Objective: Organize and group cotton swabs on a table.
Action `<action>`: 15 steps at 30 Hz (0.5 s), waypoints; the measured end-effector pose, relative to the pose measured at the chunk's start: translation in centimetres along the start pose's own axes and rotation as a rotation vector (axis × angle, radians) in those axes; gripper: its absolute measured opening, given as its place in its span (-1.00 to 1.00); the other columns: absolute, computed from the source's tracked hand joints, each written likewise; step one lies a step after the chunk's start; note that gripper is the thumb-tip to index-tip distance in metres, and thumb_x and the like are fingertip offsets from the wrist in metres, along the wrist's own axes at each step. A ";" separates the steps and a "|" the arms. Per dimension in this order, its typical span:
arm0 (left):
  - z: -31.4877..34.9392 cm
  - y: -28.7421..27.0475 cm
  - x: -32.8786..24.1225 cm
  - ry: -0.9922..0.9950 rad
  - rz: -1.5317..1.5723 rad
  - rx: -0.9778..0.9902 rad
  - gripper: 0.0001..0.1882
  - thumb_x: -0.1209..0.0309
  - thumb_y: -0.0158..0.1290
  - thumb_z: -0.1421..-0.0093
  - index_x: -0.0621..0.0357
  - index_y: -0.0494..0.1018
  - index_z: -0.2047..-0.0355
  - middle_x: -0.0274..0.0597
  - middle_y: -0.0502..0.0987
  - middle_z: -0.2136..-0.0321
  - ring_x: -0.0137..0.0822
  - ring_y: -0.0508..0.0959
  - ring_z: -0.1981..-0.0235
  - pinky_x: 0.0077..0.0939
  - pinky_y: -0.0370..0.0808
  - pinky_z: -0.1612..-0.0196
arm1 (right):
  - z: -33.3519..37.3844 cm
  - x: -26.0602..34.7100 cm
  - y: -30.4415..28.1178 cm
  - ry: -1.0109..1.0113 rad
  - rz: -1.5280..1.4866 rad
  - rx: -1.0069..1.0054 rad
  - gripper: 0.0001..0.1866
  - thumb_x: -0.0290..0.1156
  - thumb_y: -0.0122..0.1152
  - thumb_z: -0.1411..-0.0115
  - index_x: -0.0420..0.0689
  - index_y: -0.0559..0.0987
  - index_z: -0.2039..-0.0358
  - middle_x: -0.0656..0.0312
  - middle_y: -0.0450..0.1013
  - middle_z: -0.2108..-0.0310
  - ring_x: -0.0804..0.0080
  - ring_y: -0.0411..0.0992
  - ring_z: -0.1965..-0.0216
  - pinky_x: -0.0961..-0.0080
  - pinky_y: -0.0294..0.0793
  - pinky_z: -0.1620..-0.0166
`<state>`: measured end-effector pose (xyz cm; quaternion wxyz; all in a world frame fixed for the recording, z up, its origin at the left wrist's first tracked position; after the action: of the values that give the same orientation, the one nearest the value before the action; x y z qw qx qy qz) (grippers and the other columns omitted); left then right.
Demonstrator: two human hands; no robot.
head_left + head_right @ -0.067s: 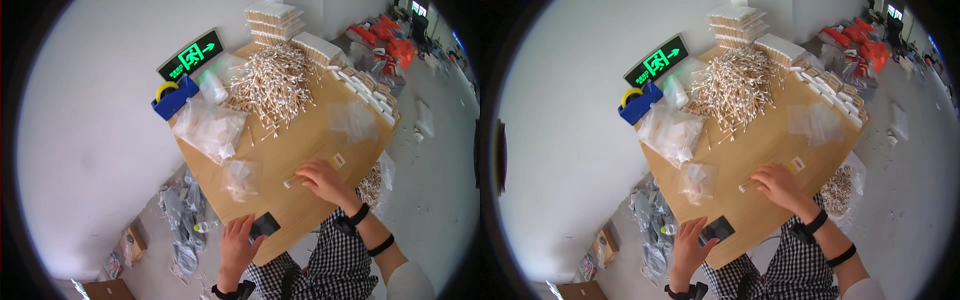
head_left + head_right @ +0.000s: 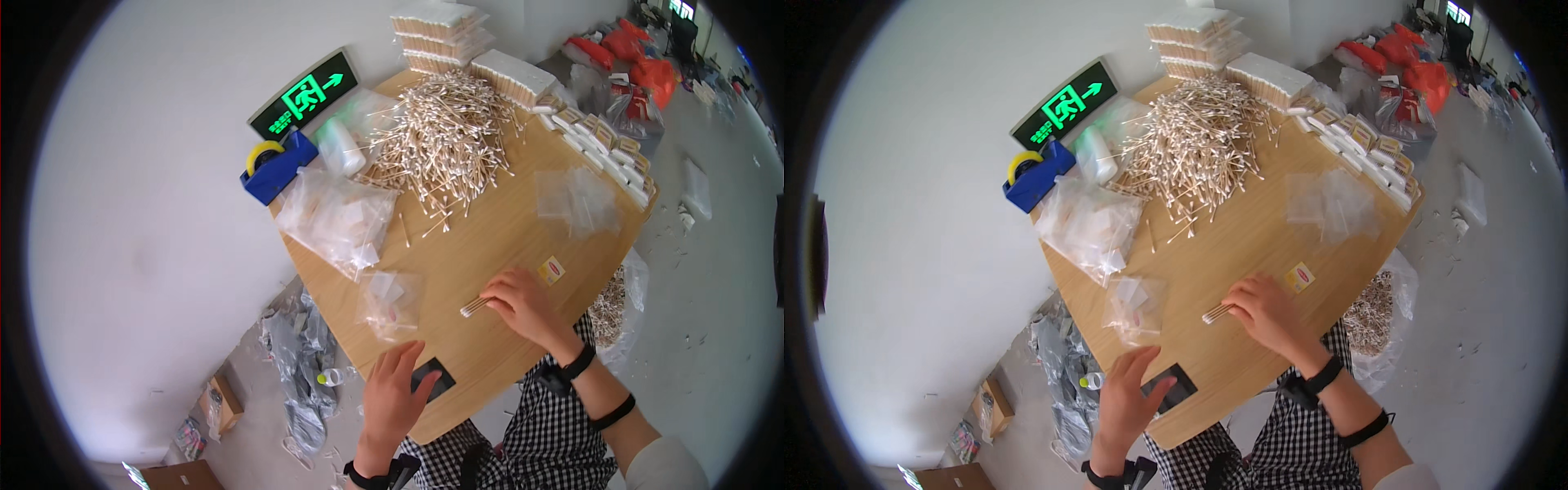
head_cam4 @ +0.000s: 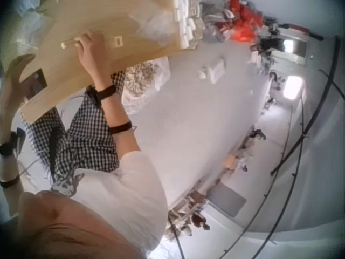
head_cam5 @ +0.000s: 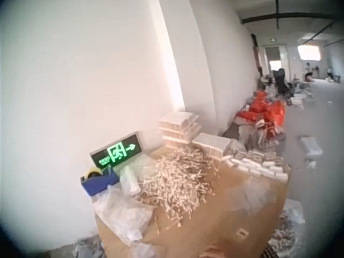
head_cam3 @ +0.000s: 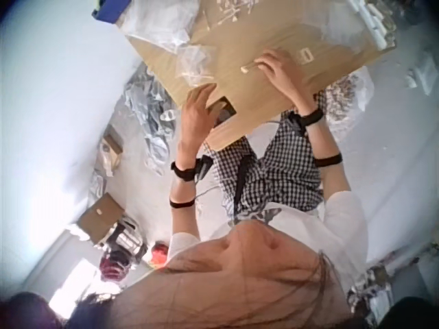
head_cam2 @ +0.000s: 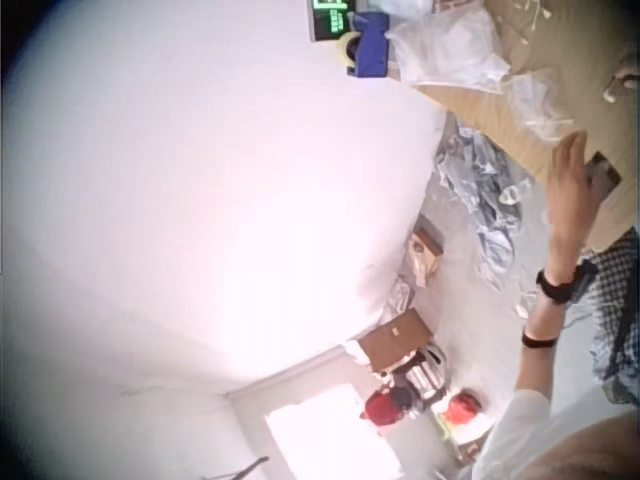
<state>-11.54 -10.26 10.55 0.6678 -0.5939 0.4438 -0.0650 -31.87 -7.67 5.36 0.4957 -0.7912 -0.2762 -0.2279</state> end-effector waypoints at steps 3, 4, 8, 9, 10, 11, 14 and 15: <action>-7.1 0.9 -1.4 -0.004 0.062 -0.017 -0.60 0.42 0.25 -0.05 0.19 0.44 0.09 -0.04 0.51 0.15 0.02 0.51 0.10 -0.24 0.47 0.06 | 0.9 -1.1 0.1 0.100 -0.104 -0.127 -0.87 -0.56 0.30 0.01 -0.10 0.54 0.42 0.26 0.47 0.39 0.20 0.42 0.21 0.28 0.38 0.11; -9.4 1.4 -2.0 0.008 0.051 -0.009 -0.60 0.42 0.25 -0.05 0.19 0.44 0.09 -0.04 0.51 0.15 0.02 0.51 0.10 -0.24 0.47 0.06 | 1.2 -1.2 -0.1 0.106 -0.109 -0.144 -0.87 -0.56 0.30 0.01 -0.10 0.54 0.42 0.26 0.47 0.39 0.20 0.42 0.21 0.28 0.38 0.11; -18.1 4.8 -4.3 0.123 -0.076 -0.015 -0.60 0.41 0.21 -0.09 0.10 0.43 0.04 -0.06 0.47 0.07 -0.02 0.51 0.08 -0.21 0.47 0.08 | 1.1 -0.7 -0.1 0.075 -0.149 -0.174 -0.85 -0.59 0.29 0.02 -0.09 0.52 0.44 0.28 0.46 0.41 0.23 0.44 0.27 0.28 0.39 0.16; -20.2 5.8 -5.3 0.188 -0.155 -0.050 -0.56 0.41 0.21 -0.08 0.06 0.43 0.00 -0.06 0.44 0.03 -0.03 0.48 0.04 -0.20 0.46 0.07 | 1.2 -0.9 0.0 0.094 -0.174 -0.157 -0.85 -0.59 0.30 0.02 -0.09 0.52 0.44 0.29 0.46 0.41 0.23 0.44 0.27 0.27 0.40 0.15; -22.1 6.9 -6.2 0.252 -0.233 -0.086 -0.52 0.40 0.21 -0.07 0.02 0.43 -0.04 -0.07 0.40 -0.02 -0.04 0.46 0.01 -0.20 0.45 0.05 | 1.2 -1.0 0.0 0.111 -0.200 -0.138 -0.84 -0.58 0.30 0.03 -0.08 0.52 0.44 0.29 0.46 0.41 0.23 0.45 0.27 0.26 0.40 0.14; -24.2 9.3 -6.7 0.274 -0.225 -0.068 -0.52 0.40 0.21 -0.07 0.02 0.43 -0.04 -0.07 0.40 -0.02 -0.04 0.46 0.01 -0.20 0.45 0.05 | 1.5 -1.8 -0.1 0.128 -0.162 -0.112 -0.84 -0.56 0.31 0.02 -0.08 0.53 0.42 0.30 0.46 0.38 0.25 0.45 0.23 0.25 0.41 0.11; -27.9 12.5 -8.7 0.400 -0.417 -0.161 -0.46 0.35 0.21 -0.06 -0.06 0.42 -0.10 -0.05 0.35 -0.05 -0.03 0.39 -0.04 -0.17 0.39 -0.01 | 1.7 -2.1 -0.3 0.135 -0.159 -0.129 -0.84 -0.54 0.30 0.01 -0.07 0.54 0.38 0.30 0.47 0.35 0.24 0.44 0.18 0.25 0.40 0.07; -28.5 12.9 -8.9 0.444 -0.420 -0.188 -0.46 0.33 0.20 -0.07 -0.08 0.41 -0.11 -0.03 0.35 -0.04 -0.02 0.38 -0.03 -0.16 0.36 -0.04 | 1.7 -2.0 0.0 0.132 -0.171 -0.135 -0.84 -0.54 0.30 0.01 -0.07 0.54 0.38 0.30 0.47 0.35 0.24 0.44 0.18 0.25 0.40 0.07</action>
<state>-41.61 -22.06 6.96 0.4690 -0.7028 0.4505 -0.2883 -33.22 -6.53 3.36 0.4371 -0.7798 -0.2933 -0.3390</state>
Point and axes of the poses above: each hand's wrist, its own z-axis away from the middle knuckle, its own y-axis out of the palm, x = y × z, the point moved 10 cm from there along -z, towards the middle knuckle
